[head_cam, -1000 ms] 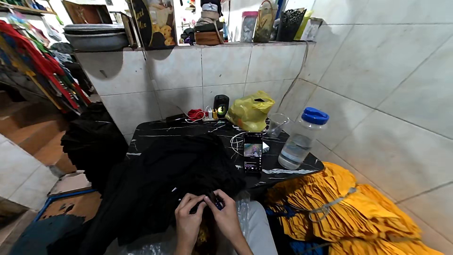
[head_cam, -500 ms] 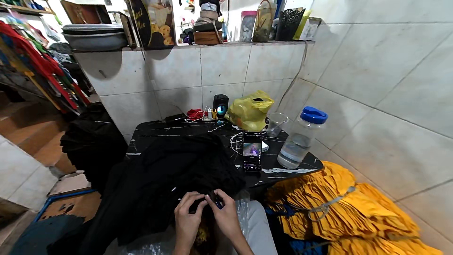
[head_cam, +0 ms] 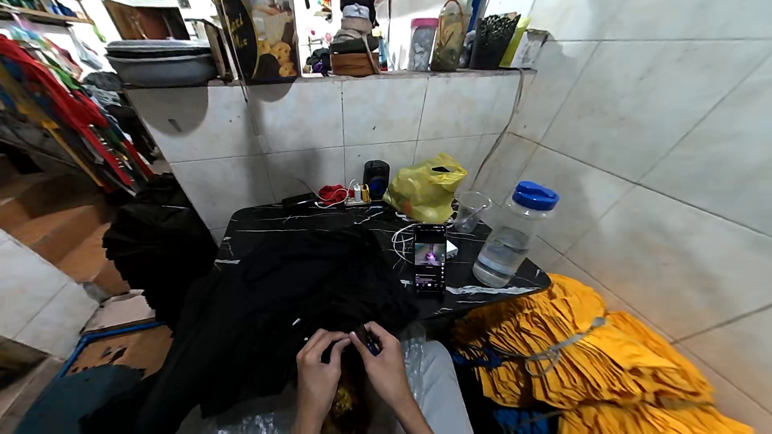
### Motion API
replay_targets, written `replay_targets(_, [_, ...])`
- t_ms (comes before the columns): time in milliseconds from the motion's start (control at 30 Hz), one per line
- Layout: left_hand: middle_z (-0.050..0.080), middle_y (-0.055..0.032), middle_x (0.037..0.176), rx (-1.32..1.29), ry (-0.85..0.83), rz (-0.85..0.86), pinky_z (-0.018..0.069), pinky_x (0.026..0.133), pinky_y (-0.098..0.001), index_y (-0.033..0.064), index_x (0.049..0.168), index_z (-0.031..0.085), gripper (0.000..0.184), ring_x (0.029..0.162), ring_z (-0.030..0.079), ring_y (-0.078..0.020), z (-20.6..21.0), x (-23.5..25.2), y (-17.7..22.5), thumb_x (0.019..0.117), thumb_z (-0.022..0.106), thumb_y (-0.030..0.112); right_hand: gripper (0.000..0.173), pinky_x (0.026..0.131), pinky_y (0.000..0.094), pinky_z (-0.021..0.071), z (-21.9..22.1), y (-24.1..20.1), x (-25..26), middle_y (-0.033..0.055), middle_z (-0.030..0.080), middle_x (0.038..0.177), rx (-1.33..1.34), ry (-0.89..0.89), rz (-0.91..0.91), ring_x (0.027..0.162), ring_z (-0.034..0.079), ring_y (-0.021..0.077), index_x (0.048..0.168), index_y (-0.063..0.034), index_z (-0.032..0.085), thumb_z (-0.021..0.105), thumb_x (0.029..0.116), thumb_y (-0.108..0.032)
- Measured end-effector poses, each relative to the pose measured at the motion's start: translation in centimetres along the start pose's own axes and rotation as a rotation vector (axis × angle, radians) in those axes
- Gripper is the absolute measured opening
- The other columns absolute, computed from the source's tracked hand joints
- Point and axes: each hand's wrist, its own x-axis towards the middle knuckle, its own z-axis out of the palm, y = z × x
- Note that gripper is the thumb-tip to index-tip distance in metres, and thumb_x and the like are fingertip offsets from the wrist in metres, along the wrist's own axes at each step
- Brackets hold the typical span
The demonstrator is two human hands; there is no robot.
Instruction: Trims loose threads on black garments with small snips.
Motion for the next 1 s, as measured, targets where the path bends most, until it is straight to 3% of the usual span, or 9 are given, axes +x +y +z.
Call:
replay_targets(333, [0.073, 0.0044, 0.093, -0.057, -0.034, -0.036, 0.0598, 0.078, -0.0187, 0.0121, 0.094, 0.076, 0.007, 0.085, 0.069, -0.0032, 0.07, -0.12, -0.21, 0.0923, 0.071, 0.016, 0.018, 0.072, 0.0237, 0.0564, -0.08, 0.14, -0.02, 0.0002, 0.07, 0.084, 0.005, 0.002, -0.008, 0.077, 0.066, 0.007, 0.098, -0.0083, 0.073, 0.072, 0.0968, -0.027])
replay_targets(500, [0.074, -0.0005, 0.107, -0.082, -0.085, -0.053, 0.0616, 0.086, -0.0226, 0.0086, 0.104, 0.078, 0.024, 0.095, 0.071, -0.0072, -0.1, -0.18, -0.29, 0.0833, 0.082, 0.019, 0.016, 0.073, 0.0245, 0.058, -0.06, 0.14, -0.07, 0.001, 0.072, 0.086, 0.01, 0.002, -0.006, 0.078, 0.068, 0.0075, 0.1, -0.0074, 0.072, 0.072, 0.096, -0.023])
replay_targets(567, [0.076, 0.0003, 0.105, -0.045, -0.069, -0.037, 0.0603, 0.088, -0.0221, 0.0101, 0.1, 0.08, 0.021, 0.098, 0.071, -0.0059, -0.13, -0.23, -0.27, 0.0806, 0.083, 0.019, 0.017, 0.073, 0.025, 0.0587, -0.03, 0.14, -0.1, 0.0014, 0.072, 0.087, 0.011, -0.004, -0.003, 0.078, 0.069, 0.0077, 0.101, -0.0065, 0.072, 0.073, 0.0949, -0.022])
replay_targets(700, [0.076, 0.0022, 0.095, -0.045, -0.007, -0.023, 0.0603, 0.084, -0.0199, 0.0116, 0.093, 0.082, 0.014, 0.091, 0.072, -0.0039, 0.09, -0.3, -0.06, 0.0798, 0.083, 0.017, 0.016, 0.074, 0.0244, 0.0585, -0.13, 0.13, -0.13, 0.0019, 0.072, 0.087, 0.021, -0.013, 0.003, 0.078, 0.069, 0.0076, 0.1, -0.0062, 0.072, 0.073, 0.0948, -0.021])
replay_targets(1000, [0.077, 0.0018, 0.094, -0.079, -0.017, -0.022, 0.0615, 0.082, -0.0202, 0.011, 0.092, 0.082, 0.008, 0.089, 0.073, -0.0047, -0.04, -0.36, -0.18, 0.0849, 0.08, 0.015, 0.016, 0.074, 0.0235, 0.0575, -0.09, 0.26, -0.11, 0.0011, 0.072, 0.087, 0.013, -0.009, 0.0, 0.079, 0.068, 0.0069, 0.1, -0.0071, 0.072, 0.073, 0.0951, -0.022])
